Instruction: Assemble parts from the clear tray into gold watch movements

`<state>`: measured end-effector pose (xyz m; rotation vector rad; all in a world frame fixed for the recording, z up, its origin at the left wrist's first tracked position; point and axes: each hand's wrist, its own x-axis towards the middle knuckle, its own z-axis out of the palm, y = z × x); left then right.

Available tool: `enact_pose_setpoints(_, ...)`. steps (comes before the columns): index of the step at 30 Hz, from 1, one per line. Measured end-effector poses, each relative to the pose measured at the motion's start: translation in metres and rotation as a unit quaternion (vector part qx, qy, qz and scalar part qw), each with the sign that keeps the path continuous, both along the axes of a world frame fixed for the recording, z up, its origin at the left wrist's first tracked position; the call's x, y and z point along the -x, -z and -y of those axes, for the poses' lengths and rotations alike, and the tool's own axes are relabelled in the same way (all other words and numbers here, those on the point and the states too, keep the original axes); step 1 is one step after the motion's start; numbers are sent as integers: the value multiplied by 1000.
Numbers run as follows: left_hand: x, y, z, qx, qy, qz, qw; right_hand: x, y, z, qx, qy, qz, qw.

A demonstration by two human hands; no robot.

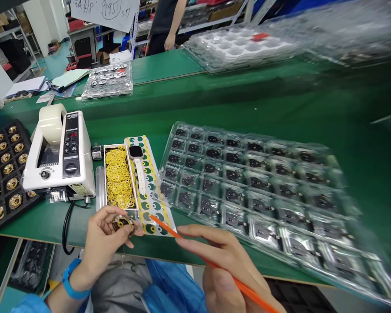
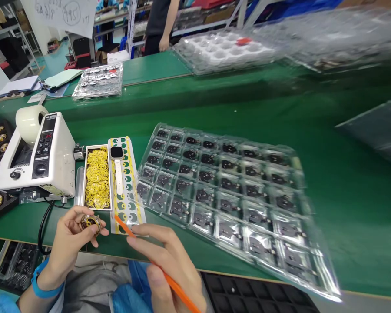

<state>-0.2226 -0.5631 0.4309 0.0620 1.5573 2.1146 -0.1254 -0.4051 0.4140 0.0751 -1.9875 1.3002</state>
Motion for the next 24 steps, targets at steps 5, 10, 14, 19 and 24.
enact_pose_setpoints(5,-2,-2,-2,29,-10,-56,998,3,-8,11,9,-43,-25,999)
enact_pose_setpoints(10,-7,-1,-4,49,-15,-84,995,8,-11,27,-73,-43,19,996)
enact_pose_setpoints(14,-9,2,-1,91,-25,-121,988,14,-4,36,-123,-11,7,992)
enact_pose_setpoints(19,-15,4,1,181,-90,-291,935,21,-1,41,-111,-4,2,994)
enact_pose_setpoints(24,-22,4,6,201,-64,-342,916,27,0,44,-101,36,22,994)
